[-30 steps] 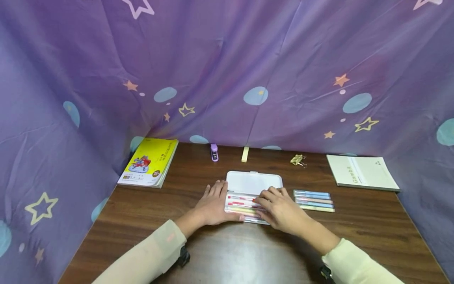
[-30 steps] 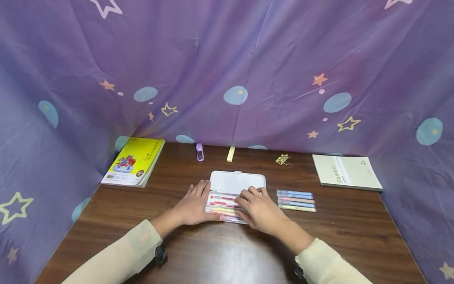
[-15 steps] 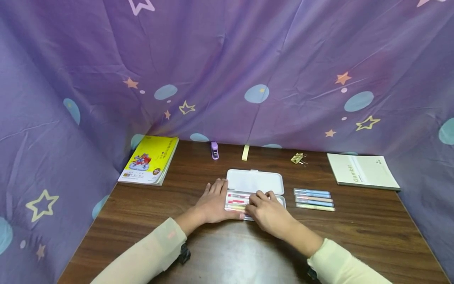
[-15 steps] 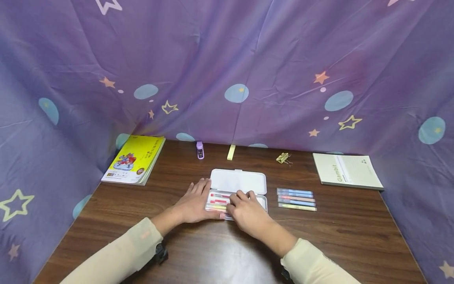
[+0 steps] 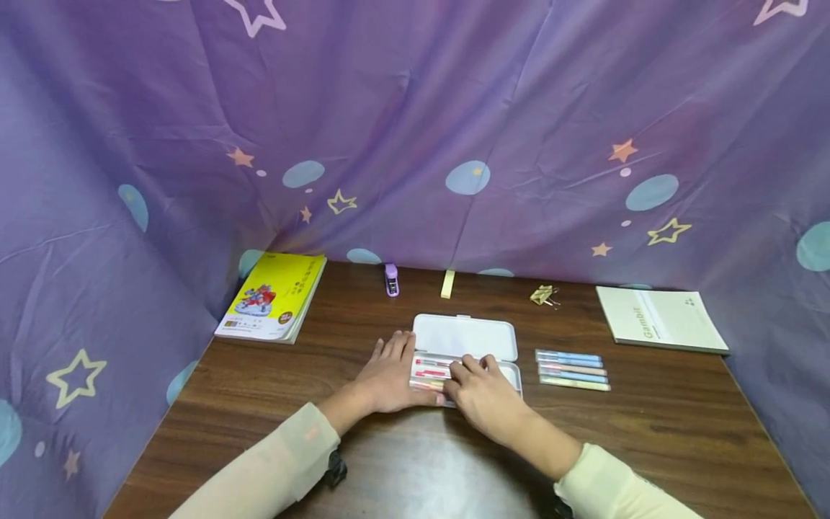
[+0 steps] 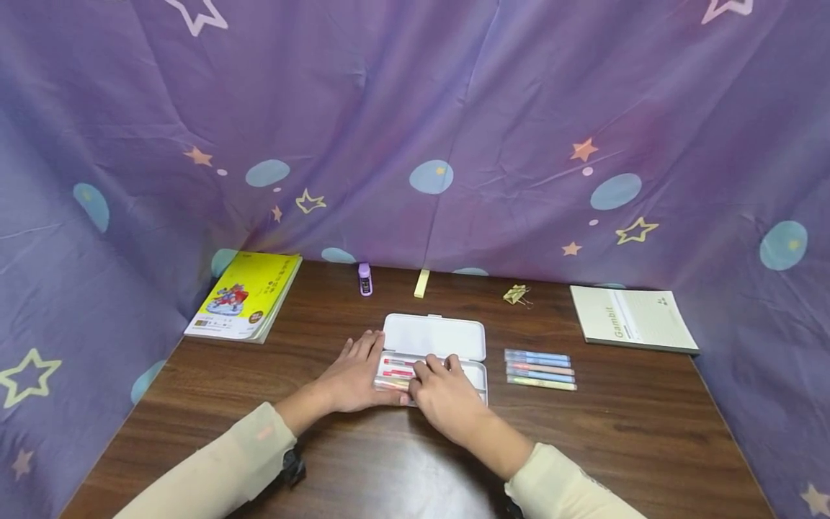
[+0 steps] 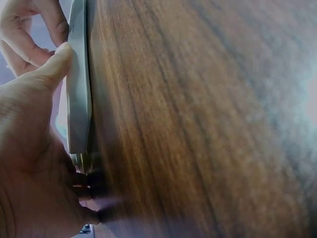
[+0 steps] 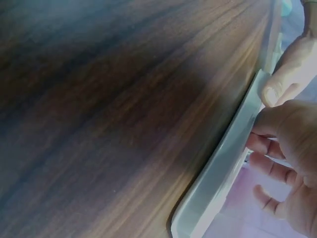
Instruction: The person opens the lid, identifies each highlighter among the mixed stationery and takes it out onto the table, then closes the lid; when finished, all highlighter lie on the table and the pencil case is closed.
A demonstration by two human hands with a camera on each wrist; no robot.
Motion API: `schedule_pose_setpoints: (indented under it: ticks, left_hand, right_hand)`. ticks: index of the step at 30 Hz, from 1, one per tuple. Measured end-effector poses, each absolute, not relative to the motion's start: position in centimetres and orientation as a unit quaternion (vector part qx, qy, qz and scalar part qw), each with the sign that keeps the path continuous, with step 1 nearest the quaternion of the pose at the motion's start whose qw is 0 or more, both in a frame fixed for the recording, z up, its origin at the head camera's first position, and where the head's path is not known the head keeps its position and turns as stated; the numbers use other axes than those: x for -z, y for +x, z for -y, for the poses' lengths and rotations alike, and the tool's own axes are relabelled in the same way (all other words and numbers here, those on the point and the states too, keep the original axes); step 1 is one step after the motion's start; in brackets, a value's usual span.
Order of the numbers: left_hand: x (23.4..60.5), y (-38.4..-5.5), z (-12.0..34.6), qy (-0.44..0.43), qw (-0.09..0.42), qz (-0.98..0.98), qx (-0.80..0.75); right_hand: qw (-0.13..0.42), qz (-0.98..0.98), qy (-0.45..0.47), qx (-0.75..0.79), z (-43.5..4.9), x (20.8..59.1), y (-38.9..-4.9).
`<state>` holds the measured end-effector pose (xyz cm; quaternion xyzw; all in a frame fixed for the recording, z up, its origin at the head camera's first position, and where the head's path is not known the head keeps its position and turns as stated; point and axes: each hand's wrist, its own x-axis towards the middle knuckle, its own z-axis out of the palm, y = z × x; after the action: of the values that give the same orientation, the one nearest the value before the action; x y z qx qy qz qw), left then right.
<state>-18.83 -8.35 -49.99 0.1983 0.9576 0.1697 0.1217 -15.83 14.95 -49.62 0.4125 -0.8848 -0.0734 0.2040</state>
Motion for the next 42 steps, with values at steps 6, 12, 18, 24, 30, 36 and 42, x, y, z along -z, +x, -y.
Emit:
schedule_pose_setpoints:
  ticks: [6, 12, 18, 24, 30, 36, 42]
  left_hand:
    - [50.2, -18.8, 8.4, 0.199, 0.119, -0.957, -0.173]
    - [50.1, -18.9, 8.5, 0.201, 0.121, -0.958, -0.166]
    - [50.2, -19.1, 8.6, 0.198, 0.123, -0.959, -0.163]
    - [50.6, -18.7, 8.7, 0.198, 0.121, -0.957, -0.172]
    - [50.5, -18.4, 8.7, 0.192, 0.124, -0.957, -0.178]
    - [50.0, -18.5, 8.5, 0.194, 0.124, -0.958, -0.172]
    - [49.9, -18.7, 8.4, 0.195, 0.128, -0.959, -0.163]
  right_hand:
    - [0.206, 0.891, 0.400, 0.056, -14.7, 49.9, -15.7]
    - [0.202, 0.902, 0.380, 0.035, -14.4, 49.8, -15.6]
    - [0.200, 0.911, 0.359, 0.009, -13.9, 49.9, -16.0]
    - [0.204, 0.909, 0.363, -0.012, -13.8, 50.5, -16.1]
    - [0.207, 0.903, 0.377, -0.013, -14.1, 50.6, -16.4]
    - [0.229, 0.894, 0.386, -0.012, -15.0, 50.0, -17.0]
    - [0.264, 0.882, 0.390, -0.017, -16.5, 49.7, -17.8]
